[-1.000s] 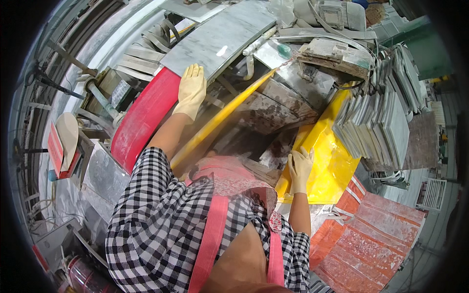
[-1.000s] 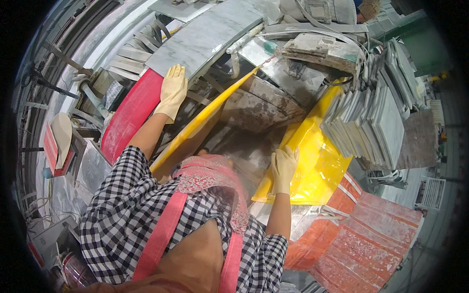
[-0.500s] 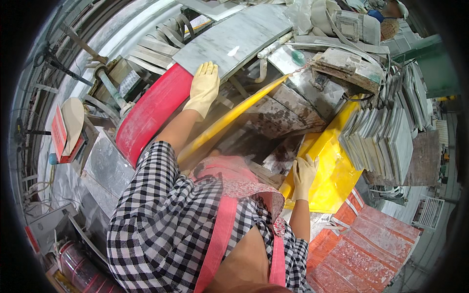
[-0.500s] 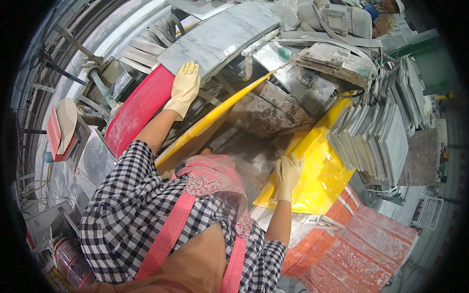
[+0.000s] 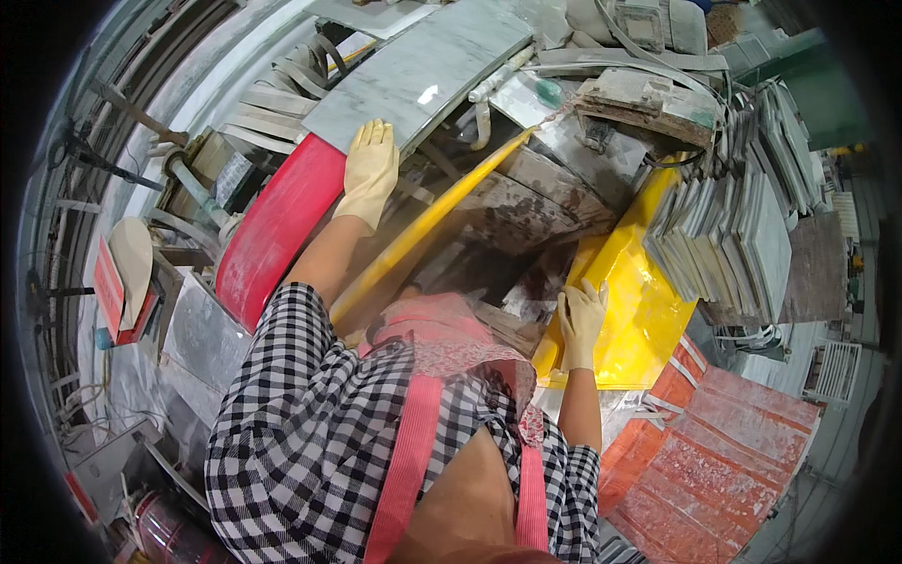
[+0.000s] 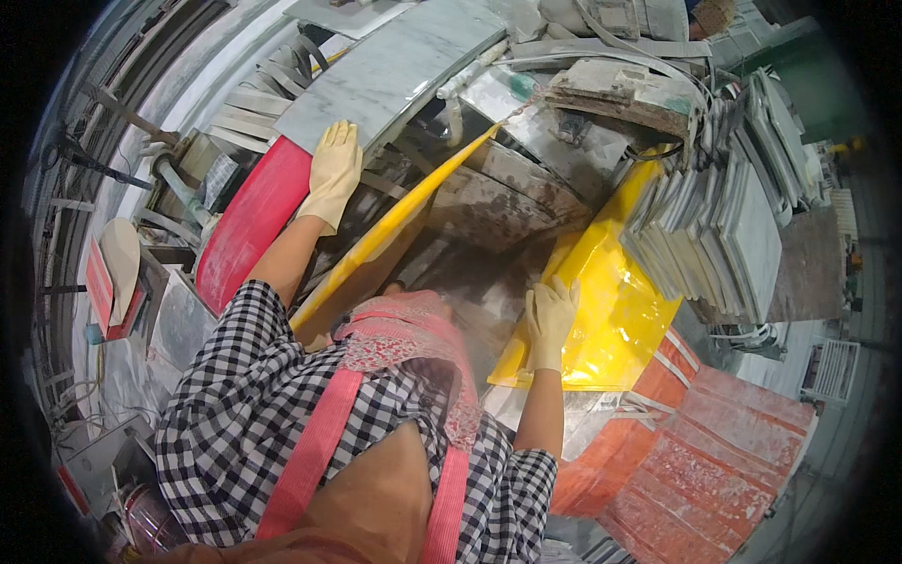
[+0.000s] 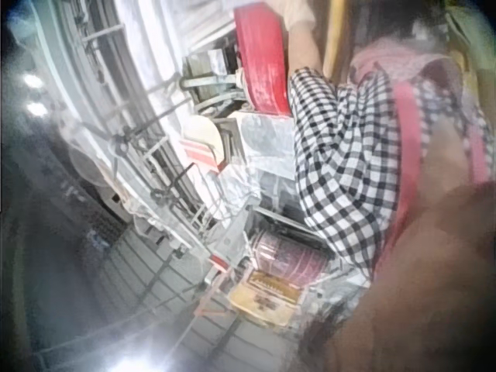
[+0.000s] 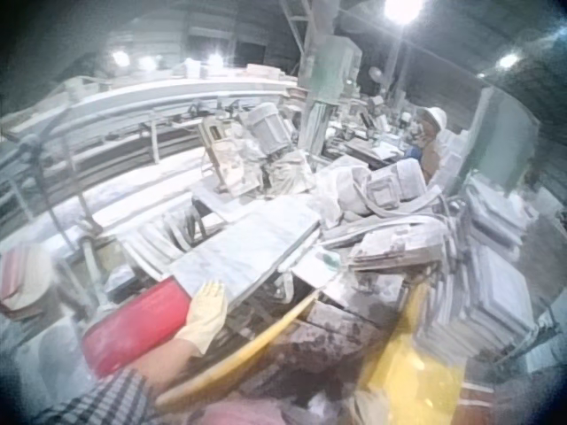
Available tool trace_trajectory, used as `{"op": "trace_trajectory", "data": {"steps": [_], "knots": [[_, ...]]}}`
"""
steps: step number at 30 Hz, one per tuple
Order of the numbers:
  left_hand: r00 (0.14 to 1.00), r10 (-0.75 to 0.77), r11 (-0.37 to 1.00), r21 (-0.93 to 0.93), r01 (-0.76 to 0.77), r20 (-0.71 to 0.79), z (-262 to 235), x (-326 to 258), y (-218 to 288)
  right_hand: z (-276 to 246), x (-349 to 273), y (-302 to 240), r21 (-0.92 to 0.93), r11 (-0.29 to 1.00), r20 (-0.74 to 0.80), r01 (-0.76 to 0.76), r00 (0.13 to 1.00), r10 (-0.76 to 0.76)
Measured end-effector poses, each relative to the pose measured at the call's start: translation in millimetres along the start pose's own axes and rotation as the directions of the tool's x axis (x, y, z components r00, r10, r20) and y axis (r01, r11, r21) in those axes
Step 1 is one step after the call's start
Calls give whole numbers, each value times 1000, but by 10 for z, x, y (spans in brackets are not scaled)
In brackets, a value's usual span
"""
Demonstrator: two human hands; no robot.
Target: The person repeatedly picks up rectangular tiles from a conveyor belt and stacks them onto a yellow tray. The person wears gloves and an apron while performing this repetitive stacking task in a factory setting.
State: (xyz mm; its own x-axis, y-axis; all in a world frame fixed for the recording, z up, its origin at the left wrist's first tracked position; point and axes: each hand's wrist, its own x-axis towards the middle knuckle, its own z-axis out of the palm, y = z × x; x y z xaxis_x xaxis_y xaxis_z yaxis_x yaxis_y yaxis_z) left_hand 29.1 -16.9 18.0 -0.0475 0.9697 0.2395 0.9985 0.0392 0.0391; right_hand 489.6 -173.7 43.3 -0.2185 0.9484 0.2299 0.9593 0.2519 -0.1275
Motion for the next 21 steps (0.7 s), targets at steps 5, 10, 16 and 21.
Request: {"op": "trace_trajectory", "data": {"steps": [5, 10, 16, 21], "knots": [[1000, 2, 1000, -30, -2, -21, 38, 4, -20, -12, 4, -14, -4, 1000, -4, 5, 1000, -5], [1000, 17, 1000, -7, -17, -24, 52, 6, -39, -39, 27, -55, 7, 1000, -22, 0, 1000, 0], [999, 36, 999, 8, -36, -17, 60, 21, -56, -67, 38, -79, 29, 999, -27, -25, 999, 26], [998, 41, 999, 4, -41, -37, 60, 19, -65, -64, 45, -83, 20, 1000, -66, 21, 998, -20]]}}
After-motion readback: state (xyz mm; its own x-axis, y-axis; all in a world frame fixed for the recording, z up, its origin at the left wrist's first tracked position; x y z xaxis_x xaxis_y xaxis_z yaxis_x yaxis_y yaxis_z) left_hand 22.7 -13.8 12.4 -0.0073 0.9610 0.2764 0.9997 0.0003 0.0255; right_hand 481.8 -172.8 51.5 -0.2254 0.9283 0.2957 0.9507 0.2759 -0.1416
